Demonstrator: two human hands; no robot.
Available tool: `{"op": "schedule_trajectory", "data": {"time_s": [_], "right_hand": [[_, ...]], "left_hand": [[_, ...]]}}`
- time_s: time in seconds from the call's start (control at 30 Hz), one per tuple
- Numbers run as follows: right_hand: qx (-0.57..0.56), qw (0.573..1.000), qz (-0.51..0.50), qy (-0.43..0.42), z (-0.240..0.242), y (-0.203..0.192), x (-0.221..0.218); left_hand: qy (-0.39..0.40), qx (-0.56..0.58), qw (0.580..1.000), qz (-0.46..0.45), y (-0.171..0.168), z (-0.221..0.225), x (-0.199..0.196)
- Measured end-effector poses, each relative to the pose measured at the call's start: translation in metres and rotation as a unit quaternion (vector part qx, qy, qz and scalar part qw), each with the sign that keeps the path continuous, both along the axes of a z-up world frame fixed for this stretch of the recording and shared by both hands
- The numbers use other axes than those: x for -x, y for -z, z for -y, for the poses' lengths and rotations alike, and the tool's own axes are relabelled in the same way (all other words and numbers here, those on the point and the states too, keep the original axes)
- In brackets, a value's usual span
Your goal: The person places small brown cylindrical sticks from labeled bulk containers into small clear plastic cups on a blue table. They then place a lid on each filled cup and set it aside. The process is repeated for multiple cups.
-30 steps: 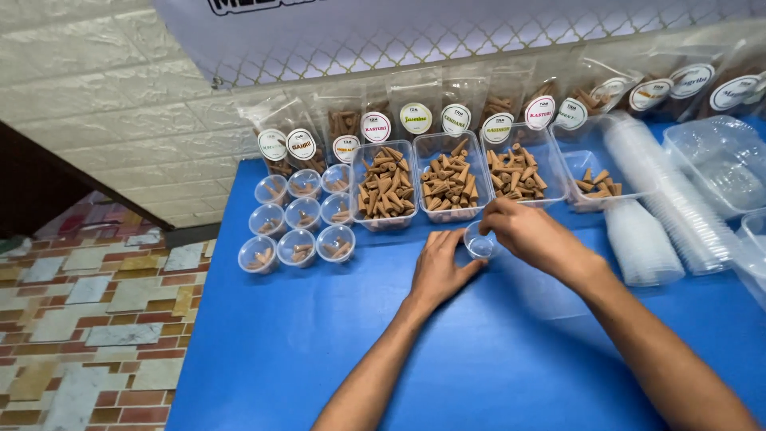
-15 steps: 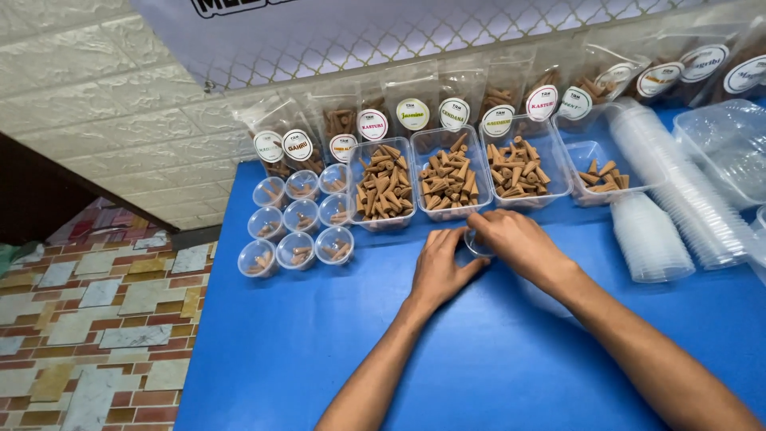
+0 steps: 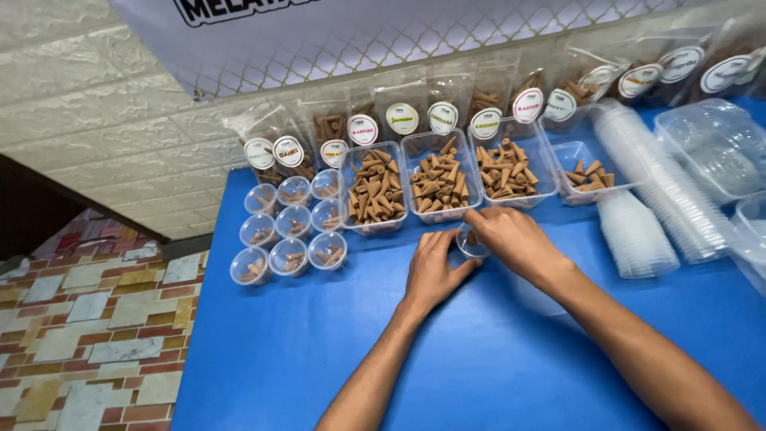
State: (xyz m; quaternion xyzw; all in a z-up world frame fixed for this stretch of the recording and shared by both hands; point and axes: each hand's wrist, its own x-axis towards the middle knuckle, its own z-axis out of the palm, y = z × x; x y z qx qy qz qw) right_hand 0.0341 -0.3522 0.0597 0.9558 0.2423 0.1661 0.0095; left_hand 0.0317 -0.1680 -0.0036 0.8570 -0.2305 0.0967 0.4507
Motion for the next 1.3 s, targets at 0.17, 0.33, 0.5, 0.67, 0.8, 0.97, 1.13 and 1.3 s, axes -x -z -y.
{"op": "schedule_trajectory", "data": {"time_s": [0.17,0.33,0.5,0.67,0.8,0.97,1.13,1.3], "right_hand": [[-0.070,0.994,0.028,0.084,0.048,-0.055,-0.007],[-0.050,0.959,-0.005,0.278,0.148,-0.039,-0.076],[0.063,0.924,-0.100,0.364,0.185,0.023,-0.141],[0.090,0.916,-0.125,0.370,0.206,0.076,-0.178],[0.076,0.902,-0.159,0.394,0.188,0.063,-0.172],[0.035,0.902,-0.162,0.398,0.171,0.034,-0.155],[0.010,0.930,-0.016,0.367,0.134,-0.031,-0.109],[-0.220,0.974,0.047,0.019,0.069,-0.083,-0.026]], "left_hand": [[0.020,-0.002,1.000,-0.002,0.005,-0.001,-0.004],[0.025,-0.004,1.000,-0.005,0.002,-0.004,-0.003],[0.027,0.006,1.000,0.009,0.003,-0.004,-0.004],[0.025,0.014,0.999,0.017,0.005,-0.003,-0.004],[0.027,-0.001,1.000,0.000,0.006,-0.003,-0.003],[0.022,-0.012,1.000,-0.003,0.001,-0.002,-0.002],[0.028,-0.052,0.998,-0.004,0.003,-0.001,-0.005],[0.015,-0.030,0.999,0.003,0.007,-0.001,-0.005]]}}
